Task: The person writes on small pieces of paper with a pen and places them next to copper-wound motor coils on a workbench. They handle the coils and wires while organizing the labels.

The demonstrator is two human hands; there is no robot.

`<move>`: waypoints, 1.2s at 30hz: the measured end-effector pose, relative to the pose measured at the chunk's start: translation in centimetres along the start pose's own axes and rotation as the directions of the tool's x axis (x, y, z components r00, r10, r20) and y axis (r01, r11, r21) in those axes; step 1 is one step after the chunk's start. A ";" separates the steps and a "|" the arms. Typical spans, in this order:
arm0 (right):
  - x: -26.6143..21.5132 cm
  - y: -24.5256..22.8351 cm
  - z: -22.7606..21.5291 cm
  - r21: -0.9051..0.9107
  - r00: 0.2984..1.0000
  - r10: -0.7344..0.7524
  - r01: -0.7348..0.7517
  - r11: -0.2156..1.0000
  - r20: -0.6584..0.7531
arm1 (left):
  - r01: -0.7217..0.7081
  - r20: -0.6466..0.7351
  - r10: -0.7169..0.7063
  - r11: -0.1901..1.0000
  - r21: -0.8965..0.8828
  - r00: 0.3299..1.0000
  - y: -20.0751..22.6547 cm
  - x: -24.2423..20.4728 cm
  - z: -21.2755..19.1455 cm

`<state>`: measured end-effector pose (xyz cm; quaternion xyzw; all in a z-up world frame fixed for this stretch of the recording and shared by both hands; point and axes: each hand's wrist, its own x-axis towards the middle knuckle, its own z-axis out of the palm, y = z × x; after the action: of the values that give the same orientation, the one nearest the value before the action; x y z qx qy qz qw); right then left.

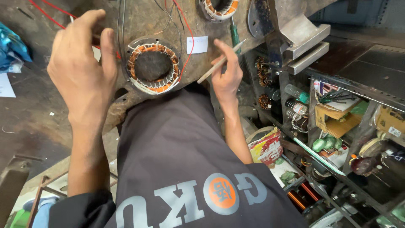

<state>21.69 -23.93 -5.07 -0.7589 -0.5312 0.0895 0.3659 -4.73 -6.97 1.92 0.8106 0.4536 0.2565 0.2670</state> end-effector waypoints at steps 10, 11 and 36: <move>2.8 0.7 -1.5 -0.081 0.997 -0.057 0.061 0.995 0.044 | -0.206 0.034 0.208 0.977 -0.053 0.977 3.8 -1.2 1.3; 3.0 0.8 -1.5 -0.102 0.992 -0.112 0.117 0.988 0.052 | -0.223 0.030 0.225 0.973 -0.055 0.974 4.4 -1.2 1.8; 1.6 -3.6 0.6 -0.143 0.998 0.001 0.009 0.990 0.067 | 0.094 0.081 -0.082 0.982 -0.162 0.993 -0.6 1.4 3.1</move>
<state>19.43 -21.67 -2.75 -0.7787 -0.5497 0.0759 0.2929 -2.43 -6.14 -0.43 0.7738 0.4560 0.2510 0.3609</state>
